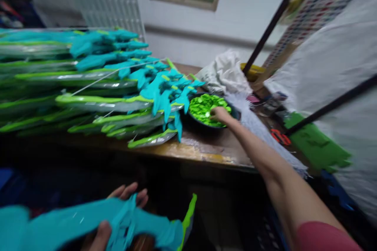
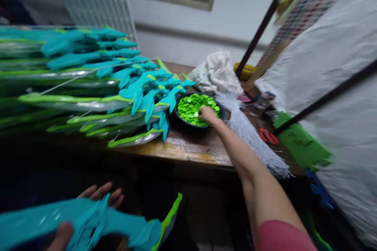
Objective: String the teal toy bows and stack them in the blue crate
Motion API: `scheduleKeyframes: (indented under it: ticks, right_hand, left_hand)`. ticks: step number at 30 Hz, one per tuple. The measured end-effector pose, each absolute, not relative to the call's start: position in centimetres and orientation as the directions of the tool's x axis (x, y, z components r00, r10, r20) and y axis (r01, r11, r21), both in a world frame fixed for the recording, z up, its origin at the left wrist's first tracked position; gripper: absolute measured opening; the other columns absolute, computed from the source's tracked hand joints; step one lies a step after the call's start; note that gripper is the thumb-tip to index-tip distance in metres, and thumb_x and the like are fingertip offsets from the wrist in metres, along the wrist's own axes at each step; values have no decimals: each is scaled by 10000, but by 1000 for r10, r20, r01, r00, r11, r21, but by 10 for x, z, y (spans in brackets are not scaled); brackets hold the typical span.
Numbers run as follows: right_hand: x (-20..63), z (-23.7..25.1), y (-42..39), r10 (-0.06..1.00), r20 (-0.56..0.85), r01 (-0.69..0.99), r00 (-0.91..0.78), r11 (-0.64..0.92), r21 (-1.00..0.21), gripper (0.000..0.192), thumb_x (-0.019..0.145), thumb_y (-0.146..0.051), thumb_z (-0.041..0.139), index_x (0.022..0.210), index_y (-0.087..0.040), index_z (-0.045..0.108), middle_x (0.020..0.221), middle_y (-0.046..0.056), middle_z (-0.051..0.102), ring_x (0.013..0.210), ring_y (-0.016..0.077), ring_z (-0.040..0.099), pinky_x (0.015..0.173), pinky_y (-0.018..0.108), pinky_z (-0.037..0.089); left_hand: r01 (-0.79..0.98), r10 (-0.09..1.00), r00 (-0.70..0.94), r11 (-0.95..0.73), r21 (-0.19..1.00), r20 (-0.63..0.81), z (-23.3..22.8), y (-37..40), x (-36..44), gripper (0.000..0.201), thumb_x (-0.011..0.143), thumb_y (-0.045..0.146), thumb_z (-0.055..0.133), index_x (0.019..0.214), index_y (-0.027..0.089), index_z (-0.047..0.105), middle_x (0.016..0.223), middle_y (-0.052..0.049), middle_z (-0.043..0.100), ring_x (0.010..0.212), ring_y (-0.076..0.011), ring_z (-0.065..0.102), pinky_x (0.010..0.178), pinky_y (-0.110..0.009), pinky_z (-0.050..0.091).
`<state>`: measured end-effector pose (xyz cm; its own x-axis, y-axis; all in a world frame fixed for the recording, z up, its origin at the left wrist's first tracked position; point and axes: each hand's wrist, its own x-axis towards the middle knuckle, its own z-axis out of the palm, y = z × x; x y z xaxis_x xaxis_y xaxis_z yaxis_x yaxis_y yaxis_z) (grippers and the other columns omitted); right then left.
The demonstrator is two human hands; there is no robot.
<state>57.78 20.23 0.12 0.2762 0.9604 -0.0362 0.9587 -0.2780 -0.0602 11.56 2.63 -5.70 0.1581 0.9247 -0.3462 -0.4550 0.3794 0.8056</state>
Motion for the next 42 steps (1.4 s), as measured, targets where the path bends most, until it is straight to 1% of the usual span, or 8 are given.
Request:
scheduleKeyframes:
  ticks: [3, 6, 10, 13, 17, 21, 31, 42]
  right_hand:
    - [585, 7, 197, 951, 95, 952, 295, -283, -120, 282, 865, -91, 745, 1128, 9, 739, 1179, 268, 697, 1133, 283, 657, 942, 353, 472]
    - [578, 12, 185, 865, 319, 902, 388, -284, -325, 299, 882, -118, 719, 1124, 59, 726, 1124, 310, 693, 1058, 243, 668, 923, 362, 462]
    - [509, 15, 125, 818, 359, 597, 449, 24, -802, 314, 870, -239, 753, 1118, -46, 735, 863, 129, 736, 732, 143, 675, 749, 300, 515]
    - [424, 5, 58, 942, 238, 207, 236, 191, -959, 287, 775, -262, 854, 1039, -183, 770, 921, 45, 737, 794, 146, 693, 768, 280, 557]
    - [337, -15, -11, 990, 88, -123, -114, 74, -990, 195, 816, -247, 830, 1007, -260, 793, 1090, 33, 678, 929, 167, 703, 813, 294, 597]
    - [305, -22, -37, 968, 69, -124, -242, 40, -991, 136, 864, -225, 788, 995, -257, 800, 1030, 44, 708, 991, 181, 692, 889, 308, 581]
    - [276, -21, -69, 925, 334, 284, -182, 375, -882, 213, 945, -91, 643, 994, -273, 743, 1012, 21, 744, 993, 197, 669, 898, 381, 554]
    - [259, -35, -89, 970, 236, 205, 53, 221, -954, 199, 928, -78, 686, 962, -262, 753, 1016, -4, 730, 960, 142, 679, 885, 272, 547]
  left_hand:
    - [-574, 935, 147, 345, 743, -321, -40, 12, 125, 531, 949, 558, 605, 1420, 316, 557, 1509, -71, 559, 1349, -356, 556, 1181, -571, 441]
    - [-635, 933, 197, 355, 686, -301, -36, 4, 127, 556, 978, 525, 594, 1474, 289, 509, 1461, -113, 590, 1353, -340, 554, 1164, -550, 463]
    - [-613, 919, 232, 393, 686, -319, -37, -7, 126, 585, 985, 557, 576, 1511, 330, 459, 1495, -110, 558, 1312, -354, 588, 1165, -585, 432]
    - [-578, 914, 230, 404, 709, -334, -38, -13, 128, 576, 981, 548, 593, 1487, 299, 478, 1525, -122, 530, 1286, -369, 607, 1166, -601, 411]
    - [-581, 902, 221, 427, 693, -370, -42, -21, 127, 502, 972, 525, 630, 1337, 182, 601, 1472, -153, 580, 1301, -359, 597, 1153, -537, 445]
    - [-571, 896, 226, 440, 693, -383, -46, -32, 122, 513, 960, 527, 649, 1310, 153, 637, 1422, -150, 625, 1377, -346, 529, 1145, -469, 467]
    - [-580, 880, 305, 474, 662, -363, -51, -53, 122, 612, 896, 590, 713, 1348, 188, 621, 1295, -118, 702, 1269, -277, 615, 1077, -358, 499]
    - [-574, 922, 261, 388, 722, -287, -53, -59, 121, 610, 904, 614, 688, 1348, 203, 604, 1317, -115, 682, 1251, -273, 621, 1050, -335, 510]
